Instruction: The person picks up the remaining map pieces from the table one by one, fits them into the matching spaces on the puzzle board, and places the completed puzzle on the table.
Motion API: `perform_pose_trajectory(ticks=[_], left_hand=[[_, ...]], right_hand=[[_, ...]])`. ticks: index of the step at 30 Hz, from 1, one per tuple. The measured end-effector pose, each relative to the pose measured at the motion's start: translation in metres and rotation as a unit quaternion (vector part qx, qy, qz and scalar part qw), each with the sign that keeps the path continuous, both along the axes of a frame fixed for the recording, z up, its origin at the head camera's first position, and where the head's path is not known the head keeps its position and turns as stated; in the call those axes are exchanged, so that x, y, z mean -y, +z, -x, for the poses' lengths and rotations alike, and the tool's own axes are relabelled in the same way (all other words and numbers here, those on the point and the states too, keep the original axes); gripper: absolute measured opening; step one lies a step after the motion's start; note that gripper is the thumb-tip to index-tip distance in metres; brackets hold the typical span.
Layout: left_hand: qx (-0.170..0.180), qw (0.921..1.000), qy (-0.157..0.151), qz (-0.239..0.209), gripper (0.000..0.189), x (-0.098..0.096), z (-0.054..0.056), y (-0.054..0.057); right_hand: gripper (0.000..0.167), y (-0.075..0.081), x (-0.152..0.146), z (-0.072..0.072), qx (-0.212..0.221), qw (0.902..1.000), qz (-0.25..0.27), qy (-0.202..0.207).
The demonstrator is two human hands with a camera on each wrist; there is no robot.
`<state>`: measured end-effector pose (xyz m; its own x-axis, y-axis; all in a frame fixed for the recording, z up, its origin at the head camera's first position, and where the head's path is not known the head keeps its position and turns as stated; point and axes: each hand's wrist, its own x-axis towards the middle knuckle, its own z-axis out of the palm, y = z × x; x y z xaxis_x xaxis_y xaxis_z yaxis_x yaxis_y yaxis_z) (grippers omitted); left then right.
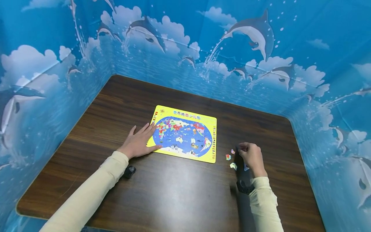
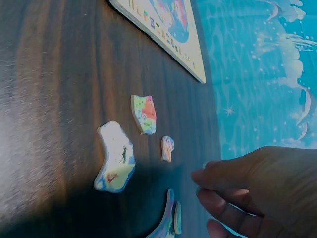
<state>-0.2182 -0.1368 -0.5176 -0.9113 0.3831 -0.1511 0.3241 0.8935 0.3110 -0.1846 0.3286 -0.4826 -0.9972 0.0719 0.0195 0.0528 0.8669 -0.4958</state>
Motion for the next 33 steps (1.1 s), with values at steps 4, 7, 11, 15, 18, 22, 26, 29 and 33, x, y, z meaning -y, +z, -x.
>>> perform_pose_trajectory(ticks=[4, 7, 11, 15, 18, 22, 26, 29, 33], left_hand=[[0.002, 1.0, 0.0, 0.004, 0.099, 0.001, 0.002, -0.001], [0.003, 1.0, -0.002, 0.006, 0.1, 0.001, 0.003, -0.003], [0.003, 1.0, -0.002, 0.008, 0.1, 0.001, 0.004, -0.004], [0.006, 0.9999, -0.001, 0.01, 0.1, 0.0, 0.004, -0.002], [0.007, 0.9999, 0.0, 0.01, 0.099, -0.001, 0.003, -0.001], [0.009, 0.9999, 0.001, 0.01, 0.099, -0.001, 0.003, 0.0], [0.009, 0.9999, 0.001, 0.011, 0.1, -0.001, 0.004, -0.001], [0.01, 0.9999, 0.0, 0.012, 0.1, 0.0, 0.004, -0.001], [0.011, 0.9999, 0.0, 0.013, 0.1, 0.0, 0.004, -0.001]], right_hand=[[0.022, -0.001, -0.008, -0.005, -0.013, 0.9996, -0.008, -0.022], [0.023, -0.005, -0.017, -0.008, -0.019, 0.9987, -0.018, -0.044], [0.023, -0.011, -0.027, -0.008, -0.007, 0.9986, -0.024, -0.047], [0.027, -0.013, -0.03, -0.009, 0.01, 0.9985, -0.031, -0.043], [0.024, -0.012, -0.031, -0.011, 0.011, 0.998, -0.04, -0.048], [0.015, -0.013, -0.034, -0.01, 0.005, 0.9977, -0.042, -0.053], [0.014, -0.014, -0.036, -0.009, 0.003, 0.9982, -0.029, -0.052], [0.017, -0.015, -0.036, -0.009, 0.001, 0.9983, -0.017, -0.055], [0.019, -0.015, -0.033, -0.009, 0.002, 0.9976, -0.015, -0.068]])
